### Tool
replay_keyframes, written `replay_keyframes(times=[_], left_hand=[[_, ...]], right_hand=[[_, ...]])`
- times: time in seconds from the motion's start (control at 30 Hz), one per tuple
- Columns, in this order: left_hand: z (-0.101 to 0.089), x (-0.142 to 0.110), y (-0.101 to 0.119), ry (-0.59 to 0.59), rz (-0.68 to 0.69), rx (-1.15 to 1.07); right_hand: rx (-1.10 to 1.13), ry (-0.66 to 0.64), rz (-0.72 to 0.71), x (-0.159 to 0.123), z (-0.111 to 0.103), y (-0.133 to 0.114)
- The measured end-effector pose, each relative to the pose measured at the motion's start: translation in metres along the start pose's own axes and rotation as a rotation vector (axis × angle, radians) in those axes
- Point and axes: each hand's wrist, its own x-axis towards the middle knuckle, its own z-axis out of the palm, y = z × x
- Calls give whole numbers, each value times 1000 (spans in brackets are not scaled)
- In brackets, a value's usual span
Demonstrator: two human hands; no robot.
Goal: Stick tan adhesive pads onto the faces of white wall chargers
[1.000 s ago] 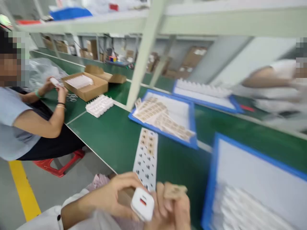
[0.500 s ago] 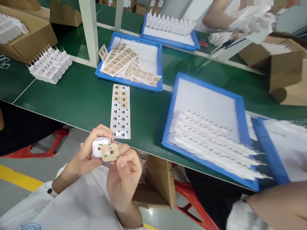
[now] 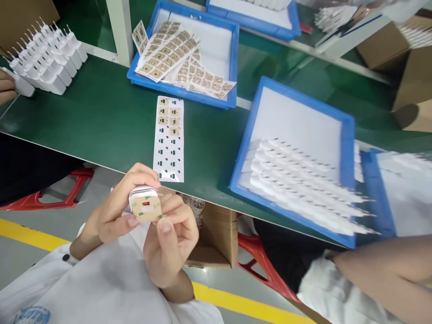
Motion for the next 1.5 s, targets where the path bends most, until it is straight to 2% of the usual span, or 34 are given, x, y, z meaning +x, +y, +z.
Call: replay_keyframes(times=[0.3, 0.57, 0.97, 1.13, 1.5], left_hand=[[2, 1, 1, -10, -17, -3], [5, 2, 0, -15, -10, 48], [4, 5, 0, -30, -18, 85], [6, 6, -1, -12, -4, 91], [7, 4, -2, 5, -29, 89]], right_hand=[[-28, 14, 8, 2, 1, -1], [-114, 78, -14, 1, -1, 0], [-114, 61, -25, 4, -2, 1], [-170, 93, -34, 4, -1, 1], [-144, 92, -46, 2, -1, 4]])
